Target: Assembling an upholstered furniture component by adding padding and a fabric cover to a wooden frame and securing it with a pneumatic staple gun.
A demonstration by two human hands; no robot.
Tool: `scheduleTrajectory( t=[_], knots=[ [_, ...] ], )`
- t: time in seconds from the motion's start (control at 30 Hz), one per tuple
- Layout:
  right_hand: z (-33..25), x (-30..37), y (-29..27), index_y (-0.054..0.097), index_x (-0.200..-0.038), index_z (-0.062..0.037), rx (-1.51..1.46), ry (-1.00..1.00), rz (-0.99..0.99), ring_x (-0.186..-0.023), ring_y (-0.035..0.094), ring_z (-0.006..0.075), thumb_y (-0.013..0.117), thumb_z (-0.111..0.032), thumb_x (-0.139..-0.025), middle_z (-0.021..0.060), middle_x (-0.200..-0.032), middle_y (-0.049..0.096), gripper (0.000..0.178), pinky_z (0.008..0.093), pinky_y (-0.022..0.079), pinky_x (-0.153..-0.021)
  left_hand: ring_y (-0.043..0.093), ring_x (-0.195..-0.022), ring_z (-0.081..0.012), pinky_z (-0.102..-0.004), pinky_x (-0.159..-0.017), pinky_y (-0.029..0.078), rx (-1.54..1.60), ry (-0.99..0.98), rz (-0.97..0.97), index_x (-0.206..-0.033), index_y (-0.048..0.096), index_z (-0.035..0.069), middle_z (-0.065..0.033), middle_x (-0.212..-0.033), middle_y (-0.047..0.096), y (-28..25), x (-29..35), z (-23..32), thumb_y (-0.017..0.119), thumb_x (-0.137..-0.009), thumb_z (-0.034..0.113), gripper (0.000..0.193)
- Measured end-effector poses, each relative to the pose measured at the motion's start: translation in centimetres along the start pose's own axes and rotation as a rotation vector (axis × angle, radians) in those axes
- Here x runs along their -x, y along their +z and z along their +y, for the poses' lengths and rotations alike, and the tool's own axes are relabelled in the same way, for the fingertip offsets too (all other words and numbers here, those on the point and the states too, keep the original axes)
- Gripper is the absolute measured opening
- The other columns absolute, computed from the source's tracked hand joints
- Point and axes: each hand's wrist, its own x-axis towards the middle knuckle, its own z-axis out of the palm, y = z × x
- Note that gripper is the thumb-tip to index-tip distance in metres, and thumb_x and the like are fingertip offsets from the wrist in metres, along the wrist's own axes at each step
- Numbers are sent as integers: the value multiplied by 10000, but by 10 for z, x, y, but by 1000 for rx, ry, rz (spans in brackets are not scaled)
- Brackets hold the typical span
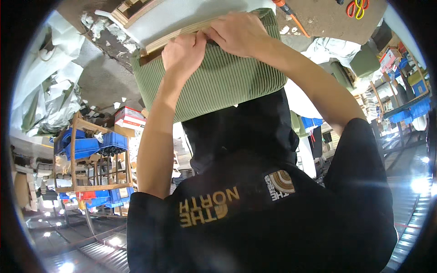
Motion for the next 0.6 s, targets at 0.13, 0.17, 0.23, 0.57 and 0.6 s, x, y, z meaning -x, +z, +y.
scheduleTrajectory(
  t=[0.13,0.17,0.23,0.57,0.6],
  knots=[
    [-8,-8,-8,648,-877,-111,63,115,-28,-670,652,336,494,-379,-936,99,-697,662,315,464,519,-636,674,-798,-369,-468,-748,532,-165,-92,28,-855,710,64,-180,-817,694,5,-14,12,476,-929,386,405],
    [-7,-9,-6,646,-888,-114,9,142,37,-654,649,341,501,-386,-933,105,-674,656,312,460,522,-645,676,-726,-375,-484,-693,545,-160,-51,120,-793,701,54,-174,-767,693,8,-19,11,492,-918,366,396],
    [-5,-11,1,644,-916,-119,-76,215,107,-659,646,351,503,-370,-937,116,-678,658,289,468,524,-655,675,-699,-370,-482,-653,545,-148,44,222,-784,699,65,-167,-766,693,12,-27,8,491,-922,373,396],
    [29,-62,6,605,-843,-79,-109,112,444,-545,631,376,593,-262,-887,176,-602,613,189,463,504,-475,636,-553,-387,-480,-550,531,-204,141,385,-633,664,109,-176,-595,629,1,-63,6,507,-922,418,451],
    [33,-69,7,605,-843,-79,-107,111,448,-545,631,376,593,-262,-887,176,-602,613,189,463,504,-475,636,-553,-387,-480,-550,531,-204,144,388,-633,664,109,-176,-595,629,-2,-69,6,507,-922,418,451]
  ],
)
